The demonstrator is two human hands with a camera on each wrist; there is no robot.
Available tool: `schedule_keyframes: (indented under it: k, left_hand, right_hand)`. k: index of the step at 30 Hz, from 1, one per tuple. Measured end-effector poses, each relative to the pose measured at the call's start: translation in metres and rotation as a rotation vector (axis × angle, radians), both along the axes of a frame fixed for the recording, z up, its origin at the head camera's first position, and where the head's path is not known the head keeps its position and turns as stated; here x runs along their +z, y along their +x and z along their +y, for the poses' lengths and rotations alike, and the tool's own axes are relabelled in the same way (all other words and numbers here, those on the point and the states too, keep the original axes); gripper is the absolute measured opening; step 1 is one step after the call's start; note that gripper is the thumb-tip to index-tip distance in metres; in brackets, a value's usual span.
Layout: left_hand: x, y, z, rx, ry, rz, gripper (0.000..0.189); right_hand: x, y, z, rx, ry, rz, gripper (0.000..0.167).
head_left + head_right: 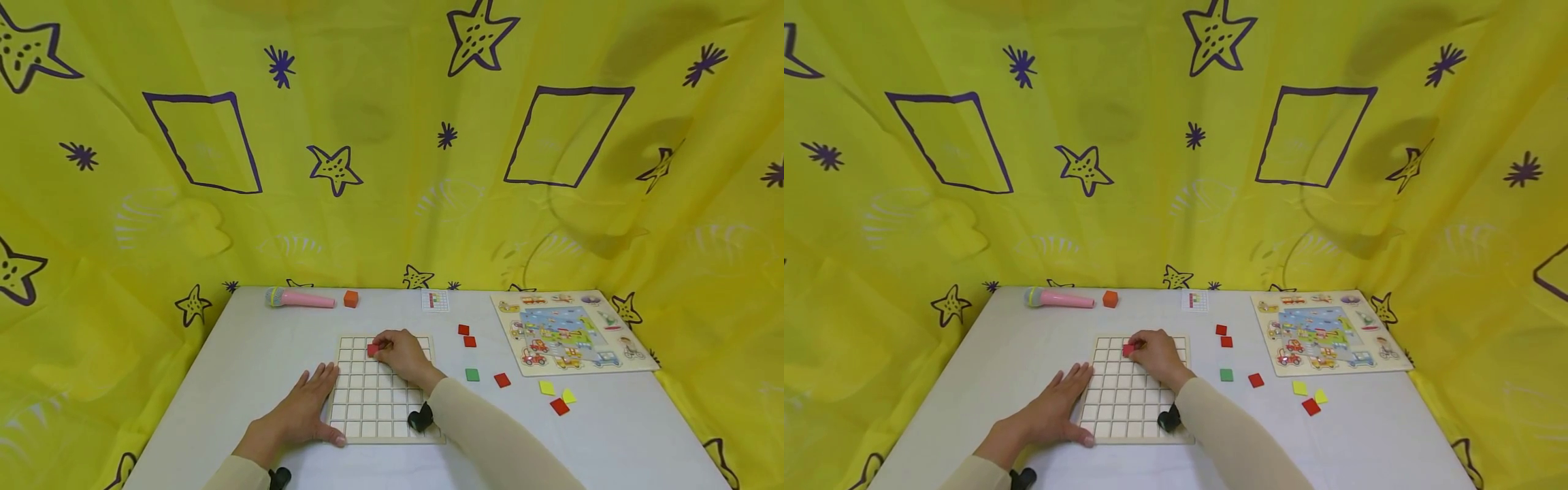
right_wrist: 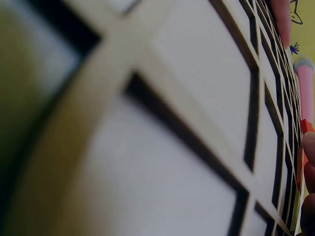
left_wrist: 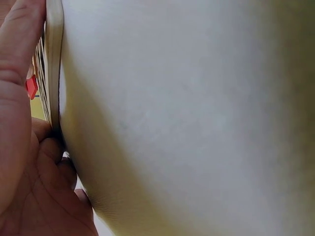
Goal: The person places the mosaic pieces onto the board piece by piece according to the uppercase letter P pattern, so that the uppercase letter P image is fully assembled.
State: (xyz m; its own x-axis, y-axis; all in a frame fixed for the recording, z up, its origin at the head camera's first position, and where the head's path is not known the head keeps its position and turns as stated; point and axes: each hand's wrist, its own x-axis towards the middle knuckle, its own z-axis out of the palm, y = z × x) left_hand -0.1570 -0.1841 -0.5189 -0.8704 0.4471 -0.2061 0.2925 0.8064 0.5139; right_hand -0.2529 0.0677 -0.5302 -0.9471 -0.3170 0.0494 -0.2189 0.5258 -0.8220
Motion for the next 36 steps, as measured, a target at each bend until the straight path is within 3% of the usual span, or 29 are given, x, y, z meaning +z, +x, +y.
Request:
schedule_keyframes:
  k: [9, 24, 36]
  left_hand:
    - [-0.0024, -0.0007, -0.0004, 0.001, -0.003, 0.007, 0.138]
    - [-0.0054, -0.0015, -0.0009, 0.001, 0.002, 0.016, 0.139]
    - [-0.0050, -0.0017, -0.0009, -0.002, 0.006, 0.021, 0.139]
  right_hand:
    - [-0.0046, -0.0010, -0.0006, 0.019, 0.088, 0.064, 0.017]
    - [-0.0036, -0.0013, 0.0001, 0.039, 0.127, 0.062, 0.018]
    - [-0.0017, -0.0016, 0.0056, 0.050, 0.013, 0.032, 0.020]
